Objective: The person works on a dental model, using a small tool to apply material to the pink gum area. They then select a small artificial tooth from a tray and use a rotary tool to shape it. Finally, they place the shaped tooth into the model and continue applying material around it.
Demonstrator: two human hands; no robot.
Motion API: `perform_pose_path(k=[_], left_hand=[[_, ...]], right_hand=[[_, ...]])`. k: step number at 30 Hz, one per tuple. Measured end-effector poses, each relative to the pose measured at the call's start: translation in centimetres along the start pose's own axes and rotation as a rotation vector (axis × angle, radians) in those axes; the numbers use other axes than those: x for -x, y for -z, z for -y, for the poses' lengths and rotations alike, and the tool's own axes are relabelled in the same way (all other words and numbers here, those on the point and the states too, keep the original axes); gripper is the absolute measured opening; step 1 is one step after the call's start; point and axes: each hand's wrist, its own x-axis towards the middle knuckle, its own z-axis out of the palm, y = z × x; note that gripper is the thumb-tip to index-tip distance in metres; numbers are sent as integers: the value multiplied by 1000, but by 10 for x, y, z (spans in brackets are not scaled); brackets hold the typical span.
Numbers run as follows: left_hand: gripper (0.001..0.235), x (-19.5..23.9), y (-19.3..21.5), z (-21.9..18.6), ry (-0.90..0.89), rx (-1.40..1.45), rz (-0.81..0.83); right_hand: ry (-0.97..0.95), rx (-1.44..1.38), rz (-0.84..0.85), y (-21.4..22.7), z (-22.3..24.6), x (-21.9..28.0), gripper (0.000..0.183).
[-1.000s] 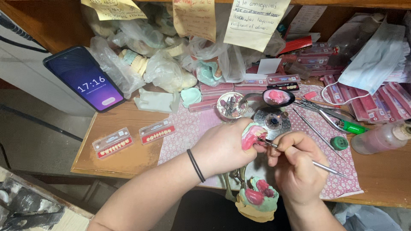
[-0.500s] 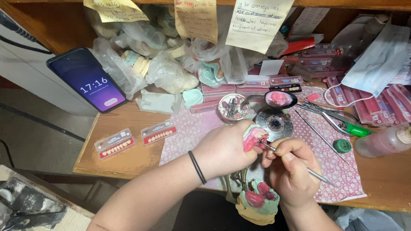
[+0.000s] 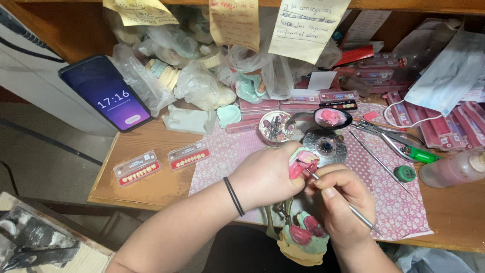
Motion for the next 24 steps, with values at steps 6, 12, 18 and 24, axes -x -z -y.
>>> perform_pose_path(k=[6,12,18,24], left_hand=[[38,-2,-5,4,-26,-54,-36],[45,4,0,3,-23,4,8],[45,5,6,0,13,-16,90],[44,4,4,5,-46,18,74]], right_hand=[[62,407,100,13,8,-5,18],[130,255,44,24,26,-7,20],[356,800,619,33,54,-73,10],[471,922,807,28,45,-92,12]])
